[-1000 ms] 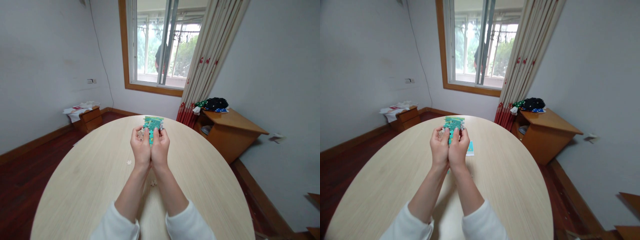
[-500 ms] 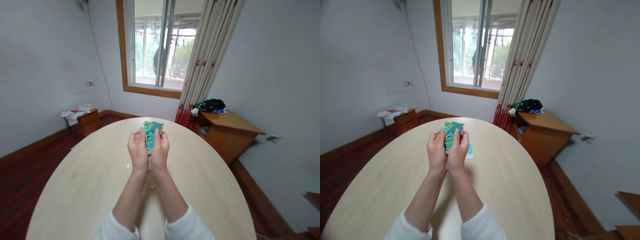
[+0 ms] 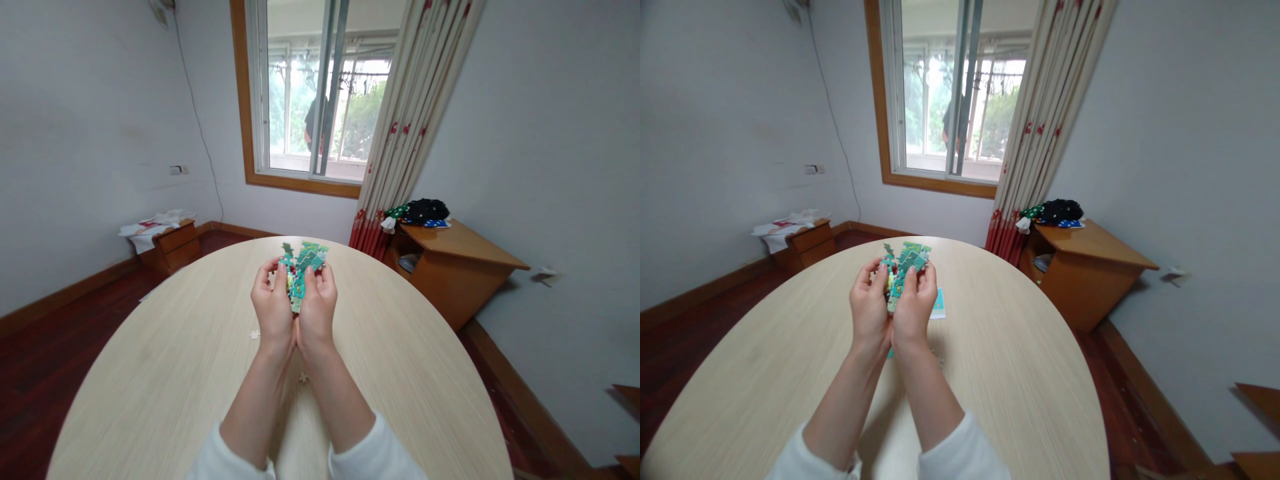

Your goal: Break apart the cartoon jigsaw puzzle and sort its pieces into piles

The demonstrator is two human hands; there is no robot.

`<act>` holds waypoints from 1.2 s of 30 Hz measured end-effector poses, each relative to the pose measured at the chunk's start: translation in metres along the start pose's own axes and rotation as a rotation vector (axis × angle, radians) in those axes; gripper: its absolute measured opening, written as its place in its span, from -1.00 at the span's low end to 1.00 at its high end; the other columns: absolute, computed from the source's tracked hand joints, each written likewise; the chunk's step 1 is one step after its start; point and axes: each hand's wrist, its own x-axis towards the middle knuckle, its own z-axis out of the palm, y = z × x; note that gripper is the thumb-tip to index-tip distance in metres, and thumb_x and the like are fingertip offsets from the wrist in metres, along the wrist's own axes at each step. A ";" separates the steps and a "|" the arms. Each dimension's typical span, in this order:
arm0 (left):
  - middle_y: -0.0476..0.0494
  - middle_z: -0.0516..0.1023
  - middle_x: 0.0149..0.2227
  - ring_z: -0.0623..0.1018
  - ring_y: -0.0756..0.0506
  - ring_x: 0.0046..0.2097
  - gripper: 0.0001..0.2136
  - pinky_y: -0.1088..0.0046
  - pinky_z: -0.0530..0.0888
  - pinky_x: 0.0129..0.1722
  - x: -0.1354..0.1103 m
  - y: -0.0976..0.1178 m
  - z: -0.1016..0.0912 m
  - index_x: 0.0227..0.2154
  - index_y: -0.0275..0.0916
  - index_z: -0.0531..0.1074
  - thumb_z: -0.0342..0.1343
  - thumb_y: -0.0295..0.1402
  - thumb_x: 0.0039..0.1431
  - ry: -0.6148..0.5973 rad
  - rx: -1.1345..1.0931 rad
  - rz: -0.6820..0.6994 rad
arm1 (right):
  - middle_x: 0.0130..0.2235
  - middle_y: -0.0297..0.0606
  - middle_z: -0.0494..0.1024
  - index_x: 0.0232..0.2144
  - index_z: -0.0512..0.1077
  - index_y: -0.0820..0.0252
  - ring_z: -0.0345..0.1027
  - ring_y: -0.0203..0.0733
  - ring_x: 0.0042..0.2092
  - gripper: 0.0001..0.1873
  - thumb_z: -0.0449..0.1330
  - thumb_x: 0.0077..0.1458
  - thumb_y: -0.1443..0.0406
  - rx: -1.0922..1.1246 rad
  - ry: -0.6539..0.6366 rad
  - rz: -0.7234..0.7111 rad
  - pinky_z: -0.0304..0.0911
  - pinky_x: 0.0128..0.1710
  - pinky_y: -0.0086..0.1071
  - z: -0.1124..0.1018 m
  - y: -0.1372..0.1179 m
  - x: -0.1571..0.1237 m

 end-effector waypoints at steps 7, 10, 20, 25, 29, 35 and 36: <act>-0.14 0.55 -0.20 0.54 -0.09 -0.14 -0.77 0.45 0.45 -0.15 0.002 -0.004 -0.003 -0.27 -0.23 0.49 0.21 -0.34 -0.04 -0.028 0.049 0.054 | -0.28 -0.31 0.53 -0.30 0.34 0.18 0.42 -0.26 -0.20 -0.78 0.22 -0.02 0.23 0.016 -0.002 -0.020 0.32 -0.14 -0.37 0.002 -0.003 0.000; -0.16 0.57 -0.20 0.55 -0.10 -0.16 -0.77 0.43 0.46 -0.16 0.001 -0.002 -0.001 -0.28 -0.26 0.50 0.21 -0.33 -0.05 -0.020 0.035 -0.008 | -0.31 -0.31 0.53 -0.32 0.36 0.19 0.42 -0.27 -0.25 -0.75 0.22 -0.01 0.17 0.030 -0.003 0.001 0.33 -0.20 -0.37 0.003 -0.004 -0.001; -0.11 0.56 -0.35 0.55 -0.08 -0.29 -0.74 0.44 0.47 -0.28 -0.003 0.003 0.001 -0.38 -0.28 0.48 0.25 -0.20 -0.09 -0.077 0.058 -0.048 | -0.37 -0.33 0.53 -0.37 0.36 0.20 0.41 -0.28 -0.36 -0.67 0.27 -0.07 0.08 0.036 0.033 0.114 0.35 -0.31 -0.39 0.005 -0.006 -0.002; -0.07 0.53 -0.45 0.52 -0.04 -0.38 -0.68 0.48 0.44 -0.34 -0.005 0.006 0.001 -0.44 -0.30 0.48 0.23 -0.09 -0.05 -0.143 0.070 -0.035 | -0.40 -0.36 0.51 -0.38 0.35 0.20 0.40 -0.28 -0.36 -0.70 0.25 -0.05 0.10 0.006 0.019 0.099 0.33 -0.30 -0.39 0.003 -0.003 -0.002; -0.09 0.54 -0.43 0.52 -0.06 -0.35 -0.67 0.46 0.43 -0.30 -0.006 0.007 0.001 -0.43 -0.31 0.50 0.24 -0.09 -0.05 -0.185 0.075 -0.043 | -0.37 -0.34 0.51 -0.39 0.35 0.20 0.36 -0.31 -0.36 -0.73 0.23 -0.02 0.12 -0.025 -0.011 0.058 0.30 -0.31 -0.42 0.001 -0.001 -0.002; -0.09 0.54 -0.42 0.52 -0.06 -0.34 -0.71 0.46 0.42 -0.32 -0.005 0.007 0.002 -0.43 -0.31 0.50 0.32 -0.21 -0.19 -0.119 0.084 -0.081 | -0.34 -0.33 0.51 -0.37 0.39 0.20 0.36 -0.30 -0.34 -0.78 0.18 -0.01 0.16 0.006 -0.031 0.074 0.28 -0.30 -0.42 0.001 -0.004 -0.003; -0.08 0.53 -0.43 0.51 -0.05 -0.36 -0.71 0.47 0.42 -0.34 -0.005 0.007 0.002 -0.43 -0.31 0.49 0.32 -0.21 -0.20 -0.115 0.072 -0.087 | -0.33 -0.33 0.52 -0.36 0.39 0.20 0.37 -0.28 -0.32 -0.78 0.19 -0.02 0.16 0.021 -0.028 0.082 0.29 -0.28 -0.41 0.002 -0.005 -0.003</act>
